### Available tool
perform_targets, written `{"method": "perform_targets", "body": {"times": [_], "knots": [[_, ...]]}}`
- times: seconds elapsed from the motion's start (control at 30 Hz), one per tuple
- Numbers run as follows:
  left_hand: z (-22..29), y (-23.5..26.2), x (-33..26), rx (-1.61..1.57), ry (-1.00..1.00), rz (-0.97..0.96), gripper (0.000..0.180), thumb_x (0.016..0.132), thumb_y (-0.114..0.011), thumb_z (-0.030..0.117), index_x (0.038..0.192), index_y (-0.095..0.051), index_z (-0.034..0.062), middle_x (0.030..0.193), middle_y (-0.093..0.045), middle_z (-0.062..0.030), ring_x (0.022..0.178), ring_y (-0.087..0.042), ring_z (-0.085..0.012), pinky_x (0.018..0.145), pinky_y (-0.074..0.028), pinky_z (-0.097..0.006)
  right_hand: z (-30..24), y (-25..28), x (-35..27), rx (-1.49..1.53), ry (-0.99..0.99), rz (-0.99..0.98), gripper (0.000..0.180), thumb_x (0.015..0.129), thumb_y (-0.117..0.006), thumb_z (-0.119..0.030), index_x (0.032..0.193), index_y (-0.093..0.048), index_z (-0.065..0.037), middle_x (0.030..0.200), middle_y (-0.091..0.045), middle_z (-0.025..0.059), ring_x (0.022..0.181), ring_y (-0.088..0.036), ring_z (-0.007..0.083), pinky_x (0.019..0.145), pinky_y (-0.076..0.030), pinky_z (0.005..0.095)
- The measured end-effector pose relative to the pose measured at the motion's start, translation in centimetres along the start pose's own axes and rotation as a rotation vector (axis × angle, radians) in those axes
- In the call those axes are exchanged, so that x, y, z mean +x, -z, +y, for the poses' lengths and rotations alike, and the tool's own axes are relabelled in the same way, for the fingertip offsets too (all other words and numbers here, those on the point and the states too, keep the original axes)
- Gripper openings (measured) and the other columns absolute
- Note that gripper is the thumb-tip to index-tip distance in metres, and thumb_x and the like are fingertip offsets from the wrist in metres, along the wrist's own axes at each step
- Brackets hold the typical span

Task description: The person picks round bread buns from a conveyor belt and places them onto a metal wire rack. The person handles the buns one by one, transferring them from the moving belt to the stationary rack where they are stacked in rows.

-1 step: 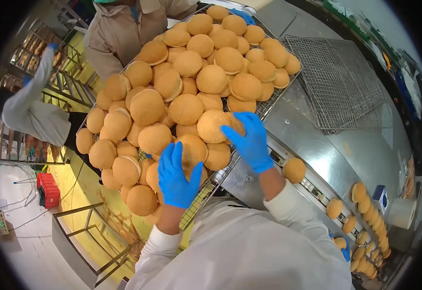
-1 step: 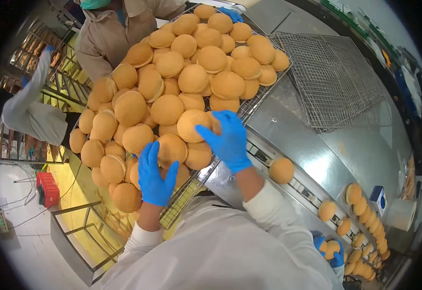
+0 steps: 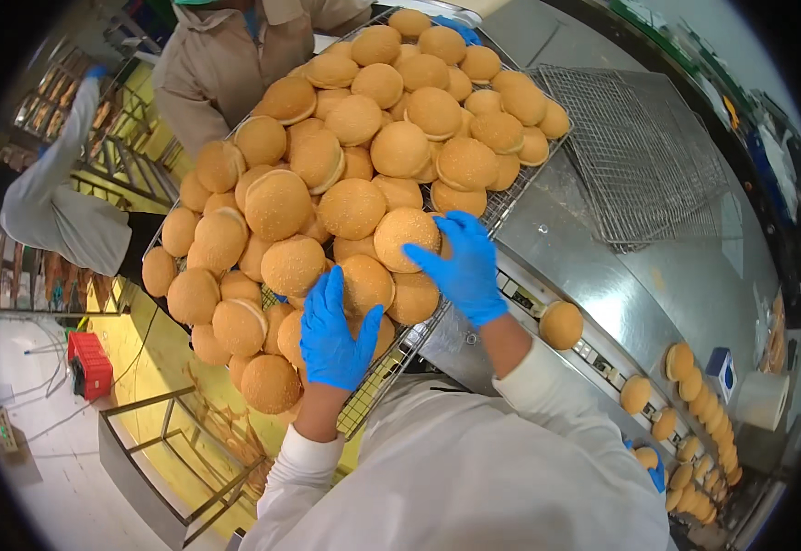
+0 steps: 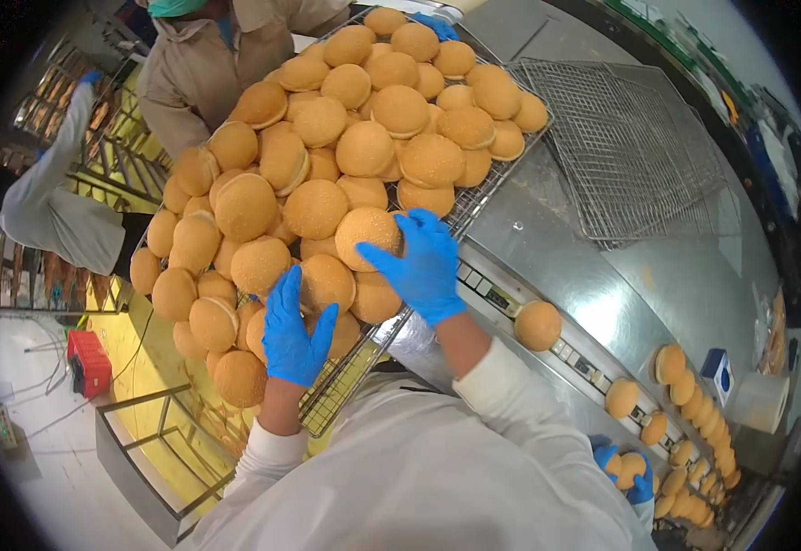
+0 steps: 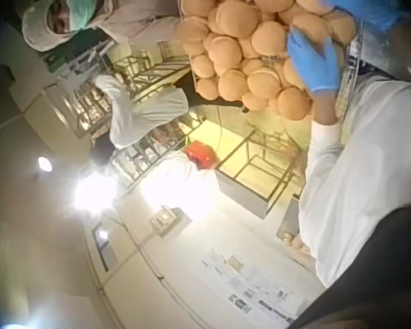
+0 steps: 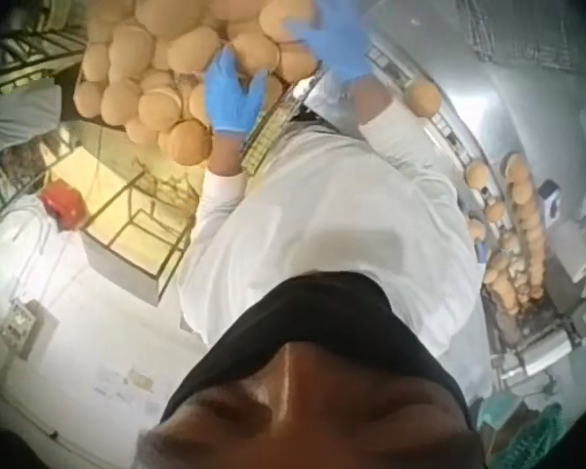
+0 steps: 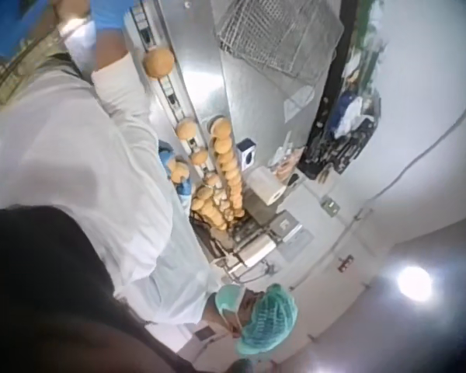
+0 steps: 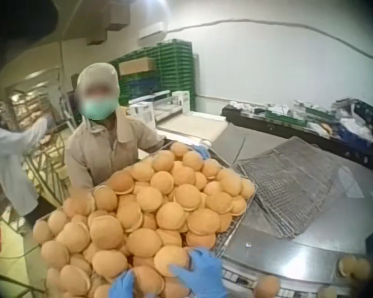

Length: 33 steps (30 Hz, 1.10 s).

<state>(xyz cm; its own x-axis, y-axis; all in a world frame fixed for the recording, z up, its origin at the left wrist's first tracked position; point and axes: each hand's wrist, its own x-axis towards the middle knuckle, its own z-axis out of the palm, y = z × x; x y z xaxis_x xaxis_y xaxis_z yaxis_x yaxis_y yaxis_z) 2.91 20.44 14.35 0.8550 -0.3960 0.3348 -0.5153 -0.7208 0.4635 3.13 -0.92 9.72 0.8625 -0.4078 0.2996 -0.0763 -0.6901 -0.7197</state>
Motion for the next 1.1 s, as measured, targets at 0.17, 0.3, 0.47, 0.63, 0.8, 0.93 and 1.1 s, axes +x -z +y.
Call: {"method": "perform_targets", "body": {"times": [0.17, 0.3, 0.47, 0.63, 0.8, 0.93, 1.1], "knots": [[-1.3, -0.9, 1.2, 0.146, 0.129, -0.219, 0.08, 0.079, -0.079, 0.028, 0.143, -0.039, 0.0025, 0.139, -0.046, -0.0246, 0.128, -0.045, -0.0416, 0.109, -0.036, -0.048, -0.3, -3.3, -0.5, 0.08, -0.159, 0.049, 0.066, 0.062, -0.087, -0.044, 0.109, -0.06, -0.007, 0.126, -0.05, 0.0118, 0.117, -0.046, 0.0327, 0.101, -0.036, 0.0468], [-2.9, -2.9, 2.8, -0.12, 0.155, -0.161, 0.089, 0.068, -0.086, 0.026, 0.142, -0.041, 0.002, 0.133, -0.049, -0.0197, 0.124, -0.047, -0.0374, 0.109, -0.036, -0.046, 4.3, -4.7, -1.5, 0.675, -0.438, 0.311, 0.064, 0.064, -0.087, -0.04, 0.107, -0.058, -0.004, 0.109, -0.058, 0.0162, 0.102, -0.057, 0.0325, 0.09, -0.047, 0.0467], [-3.6, -2.3, 1.6, -0.741, 0.4, -0.322, 0.087, 0.063, -0.081, 0.009, 0.14, -0.042, -0.0004, 0.133, -0.05, -0.0148, 0.119, -0.052, -0.0302, 0.1, -0.047, -0.042, 2.1, -2.5, -1.5, 0.336, -0.626, 0.099, 0.073, 0.063, -0.083, -0.047, 0.117, -0.056, -0.006, 0.114, -0.061, 0.0228, 0.107, -0.059, 0.0414, 0.092, -0.048, 0.0476], [-4.2, -3.0, 2.3, -0.799, 0.369, -0.649, 0.085, 0.062, -0.081, 0.01, 0.138, -0.045, 0.0, 0.137, -0.048, -0.0153, 0.121, -0.051, -0.0279, 0.102, -0.045, -0.04, 0.2, -1.2, -1.4, 0.433, -0.547, -0.047, 0.069, 0.059, -0.086, -0.036, 0.116, -0.058, -0.008, 0.121, -0.053, 0.0203, 0.112, -0.053, 0.0401, 0.096, -0.045, 0.0459], [-2.7, -4.7, 2.4, -0.267, -0.128, -0.756, 0.069, 0.058, -0.089, 0.025, 0.117, -0.06, 0.0031, 0.139, -0.046, -0.0195, 0.129, -0.043, -0.0338, 0.108, -0.035, -0.046, 6.2, 4.5, -4.7, 1.013, -0.6, 0.049, 0.082, 0.059, -0.093, -0.03, 0.126, -0.054, -0.002, 0.127, -0.052, 0.0139, 0.118, -0.052, 0.0255, 0.1, -0.045, 0.0401], [-1.1, -4.0, 4.1, -0.06, -0.279, -0.824, 0.068, 0.055, -0.09, 0.035, 0.108, -0.06, 0.005, 0.135, -0.047, -0.0212, 0.122, -0.046, -0.0378, 0.103, -0.04, -0.046, 13.7, 17.6, -11.4, 1.076, -0.608, 0.119, 0.053, 0.075, -0.08, -0.017, 0.122, -0.059, -0.002, 0.115, -0.065, 0.0078, 0.104, -0.062, 0.019, 0.093, -0.051, 0.0351], [2.0, -4.0, 5.8, 0.172, -0.399, -0.955, 0.074, 0.055, -0.089, 0.045, 0.115, -0.063, 0.0114, 0.141, -0.041, -0.0233, 0.124, -0.045, -0.0424, 0.105, -0.039, -0.051, 17.4, 22.9, -17.5, 0.859, -0.794, 0.345, 0.055, 0.079, -0.079, -0.018, 0.125, -0.058, 0.001, 0.117, -0.066, 0.009, 0.106, -0.062, 0.0193, 0.096, -0.05, 0.0333]]}}
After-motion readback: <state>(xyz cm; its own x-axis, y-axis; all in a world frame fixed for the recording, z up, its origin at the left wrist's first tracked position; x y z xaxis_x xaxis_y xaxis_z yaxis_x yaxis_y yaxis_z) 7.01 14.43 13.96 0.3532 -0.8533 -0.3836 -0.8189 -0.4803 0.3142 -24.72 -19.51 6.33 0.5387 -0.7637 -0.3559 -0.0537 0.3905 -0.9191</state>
